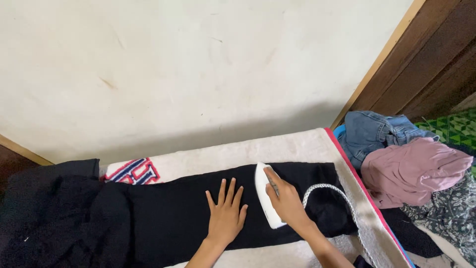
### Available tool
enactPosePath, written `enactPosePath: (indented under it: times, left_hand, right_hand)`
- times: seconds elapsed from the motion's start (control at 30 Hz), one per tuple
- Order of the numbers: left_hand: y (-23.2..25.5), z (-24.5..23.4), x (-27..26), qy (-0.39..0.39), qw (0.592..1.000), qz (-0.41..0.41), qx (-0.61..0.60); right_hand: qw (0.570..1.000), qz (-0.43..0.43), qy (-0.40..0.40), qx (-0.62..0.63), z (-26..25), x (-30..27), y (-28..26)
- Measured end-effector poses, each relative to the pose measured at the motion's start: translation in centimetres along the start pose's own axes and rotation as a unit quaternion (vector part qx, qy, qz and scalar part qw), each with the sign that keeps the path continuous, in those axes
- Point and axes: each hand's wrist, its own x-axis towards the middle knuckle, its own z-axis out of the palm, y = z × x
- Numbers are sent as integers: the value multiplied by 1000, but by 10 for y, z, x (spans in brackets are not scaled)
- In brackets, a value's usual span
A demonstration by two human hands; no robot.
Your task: Ironing a pair of black pants and then folding them.
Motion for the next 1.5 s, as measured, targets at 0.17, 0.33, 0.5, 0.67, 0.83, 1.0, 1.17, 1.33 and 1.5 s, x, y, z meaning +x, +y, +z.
enactPosePath:
  times: [0.17, 0.33, 0.5, 0.67, 0.83, 1.0, 1.17, 1.33, 1.5]
  left_hand:
    - [2, -5, 5, -30, 999, -18, -9]
    - [1, -11, 18, -74, 996, -37, -32]
    - [-5, -15, 61, -78, 996, -19, -47]
    - [-33, 40, 119, -6, 983, 38, -179]
    - [-23, 37, 147, -94, 993, -39, -59]
    - [-24, 26, 141, -94, 989, -36, -110]
    - [-27, 30, 132, -3, 992, 25, -128]
    - [-7, 9, 133, -24, 979, 40, -200]
    - [-5, 15, 136, -12, 979, 14, -203]
  right_hand:
    - [992, -105, 68, -16, -11, -9, 25]
    - [994, -66, 71, -48, -34, -2, 55]
    - [999, 29, 42, -16, -56, 0, 47]
    - [989, 93, -13, 114, -46, -6, 38]
    - [981, 89, -99, 140, -32, -18, -7]
    - [997, -56, -4, 52, -13, -14, 25]
    - [999, -36, 26, -13, -32, -6, 34]
    - [1000, 8, -16, -23, -65, -5, 32]
    - [964, -114, 181, -156, -118, 40, 93]
